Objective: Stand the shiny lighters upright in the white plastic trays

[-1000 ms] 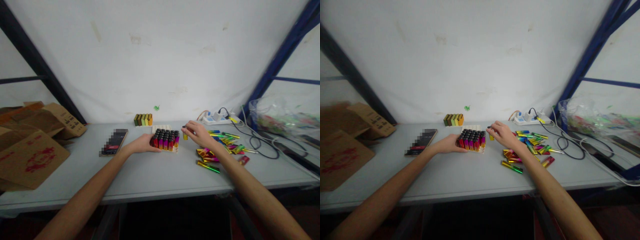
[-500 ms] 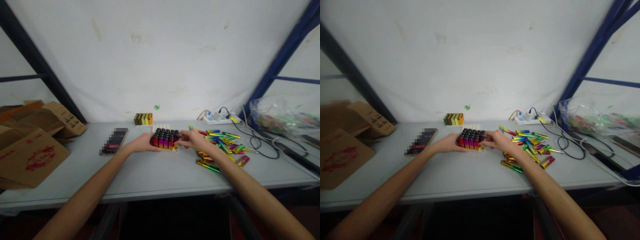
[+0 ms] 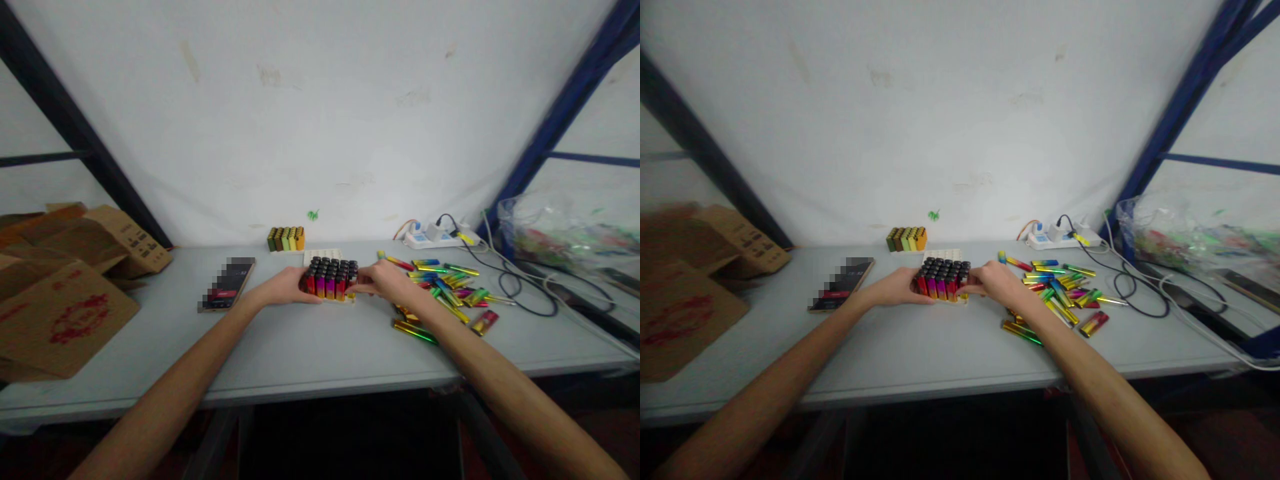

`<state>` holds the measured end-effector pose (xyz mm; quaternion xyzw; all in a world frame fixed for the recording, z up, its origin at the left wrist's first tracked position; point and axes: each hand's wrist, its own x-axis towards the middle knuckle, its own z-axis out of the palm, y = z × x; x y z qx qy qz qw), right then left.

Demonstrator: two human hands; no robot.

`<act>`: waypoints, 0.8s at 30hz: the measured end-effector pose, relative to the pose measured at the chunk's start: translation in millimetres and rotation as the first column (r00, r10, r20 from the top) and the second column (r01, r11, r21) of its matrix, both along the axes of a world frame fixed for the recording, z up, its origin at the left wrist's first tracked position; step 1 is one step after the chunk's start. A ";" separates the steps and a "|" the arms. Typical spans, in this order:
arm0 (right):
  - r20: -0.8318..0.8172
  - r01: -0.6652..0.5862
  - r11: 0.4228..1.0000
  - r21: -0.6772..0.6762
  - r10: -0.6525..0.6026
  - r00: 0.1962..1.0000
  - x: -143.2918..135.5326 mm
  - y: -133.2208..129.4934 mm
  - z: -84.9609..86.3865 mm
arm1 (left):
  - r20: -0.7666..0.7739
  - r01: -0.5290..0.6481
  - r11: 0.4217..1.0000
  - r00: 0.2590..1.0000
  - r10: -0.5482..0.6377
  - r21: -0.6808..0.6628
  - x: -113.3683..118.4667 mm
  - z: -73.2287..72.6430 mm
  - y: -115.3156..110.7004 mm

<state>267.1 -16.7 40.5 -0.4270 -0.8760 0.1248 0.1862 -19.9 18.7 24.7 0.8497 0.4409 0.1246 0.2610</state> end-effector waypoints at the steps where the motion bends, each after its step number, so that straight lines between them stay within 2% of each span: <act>1: 0.014 -0.001 1.000 0.018 0.001 1.000 0.1 0.7 -0.5 | -0.003 0.002 1.000 1.000 -0.002 -0.001 0.0 -0.1 0.3; 4: 0.007 0.001 0.999 0.047 -0.002 1.000 10.1 5.0 1.7 | -0.008 0.001 1.000 1.000 -0.001 0.006 -0.2 -0.3 0.6; 8: -0.007 0.133 0.977 0.168 -0.134 0.991 46.0 21.8 3.8 | -0.014 0.001 1.000 1.000 -0.001 0.006 0.1 0.4 -0.1; 11: 0.097 0.164 0.967 0.195 -0.185 0.978 74.7 39.5 -3.8 | -0.032 -0.005 1.000 0.999 0.005 0.014 0.1 0.6 -0.1; 14: 0.182 0.219 0.948 0.230 -0.263 0.948 89.3 52.1 -15.9 | -0.031 -0.005 1.000 1.000 0.006 0.022 -0.7 -0.2 1.1; 17: 0.229 0.251 0.935 0.251 -0.309 0.923 86.1 57.4 -26.8 | -0.026 0.015 0.999 1.000 -0.014 0.030 -1.7 -1.6 2.7; 24: 0.355 0.306 0.918 0.251 -0.381 0.854 51.6 60.9 -38.9 | -0.033 0.002 1.000 0.999 -0.001 0.026 -2.2 -3.7 3.6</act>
